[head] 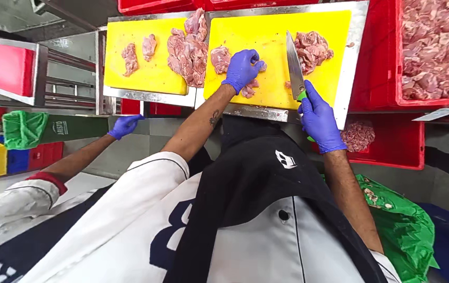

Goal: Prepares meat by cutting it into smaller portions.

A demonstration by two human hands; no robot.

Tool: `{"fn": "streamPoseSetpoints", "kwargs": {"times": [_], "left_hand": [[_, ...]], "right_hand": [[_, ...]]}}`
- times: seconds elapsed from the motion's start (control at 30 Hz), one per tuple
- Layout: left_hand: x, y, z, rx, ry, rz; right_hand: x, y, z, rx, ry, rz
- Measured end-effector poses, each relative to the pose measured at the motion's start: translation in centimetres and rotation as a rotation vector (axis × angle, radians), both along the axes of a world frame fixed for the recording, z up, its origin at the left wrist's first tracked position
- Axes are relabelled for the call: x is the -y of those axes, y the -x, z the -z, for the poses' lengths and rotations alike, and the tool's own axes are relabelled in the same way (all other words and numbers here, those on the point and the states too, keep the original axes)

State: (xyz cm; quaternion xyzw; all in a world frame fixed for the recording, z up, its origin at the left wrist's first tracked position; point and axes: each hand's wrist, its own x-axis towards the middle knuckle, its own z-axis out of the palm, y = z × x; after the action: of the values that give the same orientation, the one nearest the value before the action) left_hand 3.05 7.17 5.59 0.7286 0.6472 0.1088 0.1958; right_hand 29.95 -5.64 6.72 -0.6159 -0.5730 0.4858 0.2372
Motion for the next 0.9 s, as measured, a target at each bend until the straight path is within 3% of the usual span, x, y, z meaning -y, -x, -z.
{"fn": "streamPoseSetpoints", "kwargs": {"times": [0.07,0.23,0.33,0.5,0.63,0.8,0.9], "left_hand": [[0.1,-0.5,0.5,0.023,-0.004,0.024],[-1.2,0.3,0.8,0.224,0.014,0.39],[-1.2,0.7,0.9,0.362,-0.028,0.247],[1.4,0.5,1.9,0.244,-0.093,0.173],[1.9,0.5,2.5,0.204,-0.145,0.181],[2.1,0.5,2.5,0.199,-0.168,0.186],[1.7,0.7,2.3,0.191,-0.151,0.204]], "right_hand": [[0.2,0.0,-0.3,0.024,-0.005,-0.018],[1.2,-0.1,-1.6,0.195,-0.076,-0.126],[1.8,0.3,-2.3,0.372,-0.142,-0.236],[2.9,1.0,-4.3,0.584,-0.148,-0.392],[2.1,1.4,-4.1,0.573,-0.118,-0.432],[-2.6,5.9,-1.2,0.487,-0.168,-0.368],[-1.6,5.0,-1.0,0.499,-0.153,-0.376]]}}
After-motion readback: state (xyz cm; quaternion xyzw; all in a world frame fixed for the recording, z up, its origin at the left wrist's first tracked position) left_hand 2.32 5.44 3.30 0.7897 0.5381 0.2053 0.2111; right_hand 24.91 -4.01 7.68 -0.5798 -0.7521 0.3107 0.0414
